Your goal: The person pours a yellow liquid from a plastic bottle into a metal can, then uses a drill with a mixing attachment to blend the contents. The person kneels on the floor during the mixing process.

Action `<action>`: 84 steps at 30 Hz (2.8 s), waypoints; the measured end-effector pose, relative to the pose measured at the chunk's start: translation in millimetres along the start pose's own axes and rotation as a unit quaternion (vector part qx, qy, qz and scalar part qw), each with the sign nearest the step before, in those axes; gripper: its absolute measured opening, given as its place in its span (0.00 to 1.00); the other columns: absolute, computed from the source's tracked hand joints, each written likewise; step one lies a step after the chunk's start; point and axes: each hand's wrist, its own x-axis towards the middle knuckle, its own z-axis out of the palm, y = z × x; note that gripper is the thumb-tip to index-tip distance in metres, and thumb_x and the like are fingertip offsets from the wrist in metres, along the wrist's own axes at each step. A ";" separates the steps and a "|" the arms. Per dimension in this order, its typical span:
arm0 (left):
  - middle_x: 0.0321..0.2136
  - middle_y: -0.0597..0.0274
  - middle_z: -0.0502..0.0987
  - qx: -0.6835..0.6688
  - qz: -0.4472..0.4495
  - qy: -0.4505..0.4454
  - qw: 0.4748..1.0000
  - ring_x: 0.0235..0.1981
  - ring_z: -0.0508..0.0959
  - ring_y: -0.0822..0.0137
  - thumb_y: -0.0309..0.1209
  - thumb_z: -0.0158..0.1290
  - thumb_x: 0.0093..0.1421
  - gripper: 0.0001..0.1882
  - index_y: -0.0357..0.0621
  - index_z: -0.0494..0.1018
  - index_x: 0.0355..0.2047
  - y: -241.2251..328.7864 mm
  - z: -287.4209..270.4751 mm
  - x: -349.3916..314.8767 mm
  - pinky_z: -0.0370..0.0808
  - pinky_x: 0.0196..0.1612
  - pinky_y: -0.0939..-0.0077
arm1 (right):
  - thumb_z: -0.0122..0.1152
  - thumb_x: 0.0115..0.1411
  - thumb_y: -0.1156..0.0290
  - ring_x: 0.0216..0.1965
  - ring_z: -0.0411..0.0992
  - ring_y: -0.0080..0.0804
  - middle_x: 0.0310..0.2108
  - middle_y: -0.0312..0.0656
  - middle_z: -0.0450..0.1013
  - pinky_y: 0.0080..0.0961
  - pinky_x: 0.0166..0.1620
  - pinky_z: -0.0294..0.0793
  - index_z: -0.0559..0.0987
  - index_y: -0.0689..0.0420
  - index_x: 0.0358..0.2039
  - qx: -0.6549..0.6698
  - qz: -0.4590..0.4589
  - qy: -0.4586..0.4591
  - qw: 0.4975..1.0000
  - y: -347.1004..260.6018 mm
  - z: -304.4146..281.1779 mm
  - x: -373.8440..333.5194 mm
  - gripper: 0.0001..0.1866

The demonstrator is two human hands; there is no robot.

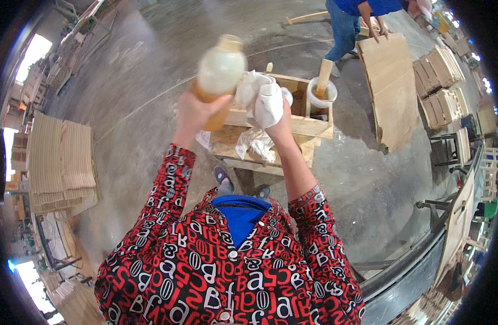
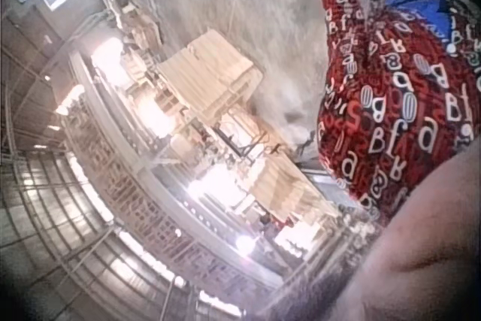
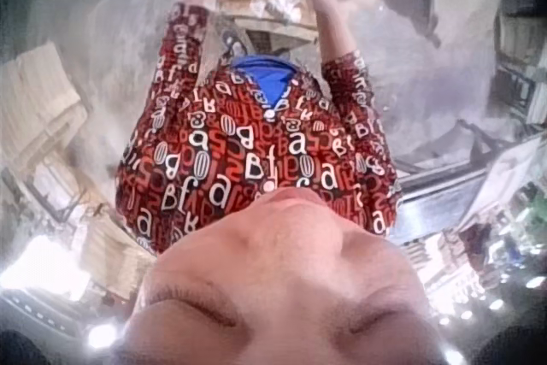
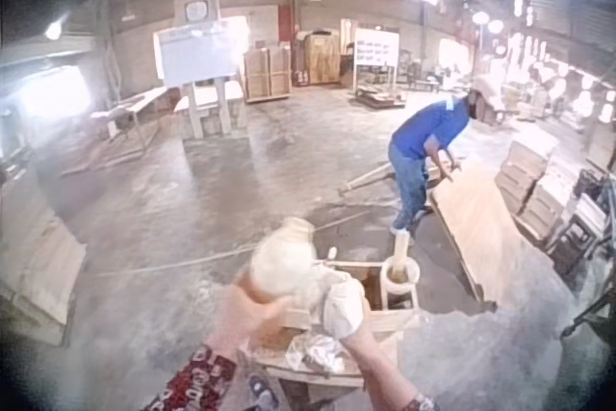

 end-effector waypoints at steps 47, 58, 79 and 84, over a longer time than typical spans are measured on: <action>0.41 0.64 0.69 -0.437 -0.390 -0.037 0.809 0.38 0.70 0.66 0.26 0.52 0.53 0.21 0.48 0.62 0.47 -267.6 14.7 72.0 0.70 0.35 0.68 | 0.67 0.32 0.61 0.40 0.71 0.44 0.38 0.45 0.69 0.37 0.42 0.71 0.67 0.51 0.47 -0.779 0.255 -0.200 0.536 -139.3 35.5 47.9 0.36; 0.39 0.56 0.68 -0.605 -0.477 -0.089 0.631 0.41 0.70 0.56 0.30 0.48 0.58 0.16 0.51 0.58 0.46 -266.9 23.2 85.1 0.72 0.43 0.49 | 0.71 0.30 0.64 0.39 0.72 0.43 0.35 0.42 0.72 0.38 0.41 0.71 0.67 0.50 0.46 -0.852 0.210 -0.272 0.395 -194.7 123.8 111.6 0.38; 0.43 0.54 0.72 -0.611 -0.461 -0.234 0.599 0.43 0.73 0.58 0.46 0.43 0.62 0.22 0.43 0.63 0.49 -180.8 -47.1 60.5 0.70 0.49 0.54 | 0.70 0.25 0.70 0.35 0.73 0.42 0.28 0.41 0.73 0.36 0.39 0.71 0.73 0.53 0.32 -0.881 0.101 -0.317 0.336 -233.4 230.9 141.7 0.27; 0.42 0.54 0.73 -0.611 -0.474 -0.231 0.590 0.44 0.73 0.57 0.45 0.42 0.63 0.21 0.43 0.63 0.49 -178.5 -50.4 57.8 0.69 0.50 0.50 | 0.69 0.26 0.71 0.35 0.73 0.42 0.28 0.41 0.73 0.36 0.38 0.72 0.73 0.54 0.32 -0.888 0.102 -0.316 0.318 -234.1 234.9 137.0 0.26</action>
